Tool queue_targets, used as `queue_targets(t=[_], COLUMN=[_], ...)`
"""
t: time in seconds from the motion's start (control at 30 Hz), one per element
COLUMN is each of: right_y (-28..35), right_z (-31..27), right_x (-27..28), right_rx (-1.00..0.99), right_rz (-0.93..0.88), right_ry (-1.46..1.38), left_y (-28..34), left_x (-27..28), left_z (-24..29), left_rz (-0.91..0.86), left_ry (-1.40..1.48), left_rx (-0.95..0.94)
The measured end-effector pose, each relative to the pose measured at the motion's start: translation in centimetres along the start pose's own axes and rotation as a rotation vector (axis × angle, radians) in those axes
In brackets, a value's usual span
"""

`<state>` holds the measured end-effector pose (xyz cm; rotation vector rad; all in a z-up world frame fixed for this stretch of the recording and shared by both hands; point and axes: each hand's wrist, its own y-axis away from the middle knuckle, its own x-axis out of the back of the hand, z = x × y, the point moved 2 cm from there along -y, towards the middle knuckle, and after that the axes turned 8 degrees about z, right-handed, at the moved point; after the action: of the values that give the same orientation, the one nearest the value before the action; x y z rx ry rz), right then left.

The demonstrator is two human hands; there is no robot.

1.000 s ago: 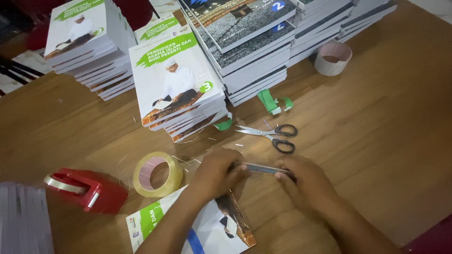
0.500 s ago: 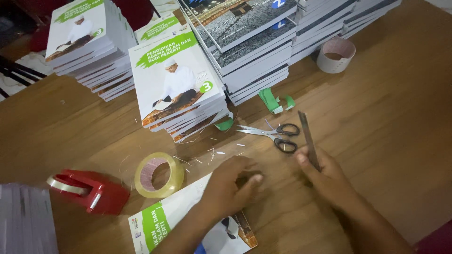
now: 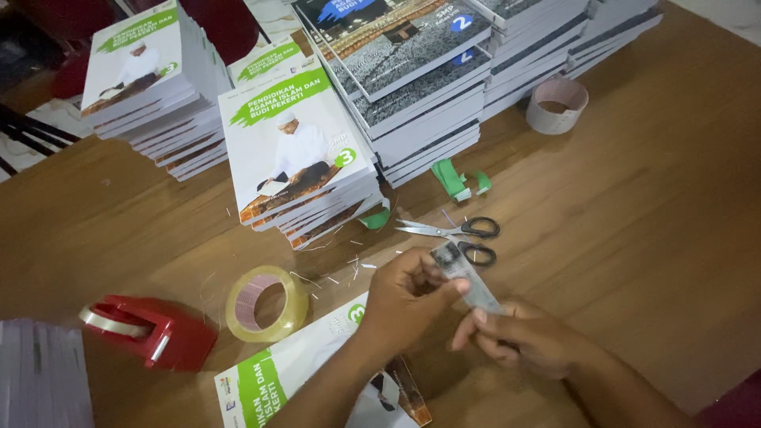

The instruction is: Applying labels and protective tape to the covers of textbooks.

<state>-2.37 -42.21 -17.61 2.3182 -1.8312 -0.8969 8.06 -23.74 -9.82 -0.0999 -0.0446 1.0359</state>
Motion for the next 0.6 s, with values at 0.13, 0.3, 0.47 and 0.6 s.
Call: queue_targets(t=[0.13, 0.3, 0.47, 0.6], right_y=[0.0, -0.7, -2.0, -2.5], right_z=[0.0, 0.2, 1.1, -1.3], right_x=[-0.1, 0.6, 0.0, -3.2], right_rx=[-0.014, 0.165, 0.171, 0.021], right_rz=[-0.065, 0.104, 0.301, 0.412], right_ry=[-0.196, -0.103, 0.118, 0.594], left_y=[-0.9, -1.9, 3.7, 11.3], left_x=[2.0, 7.5, 10.9, 14.3], left_z=[0.6, 1.8, 4.0, 2.0], left_rz=[0.098, 0.454, 0.343, 0.304], left_ry=[-0.066, 0.064, -0.511, -0.468], left_rx=[-0.077, 0.115, -0.023, 0.181])
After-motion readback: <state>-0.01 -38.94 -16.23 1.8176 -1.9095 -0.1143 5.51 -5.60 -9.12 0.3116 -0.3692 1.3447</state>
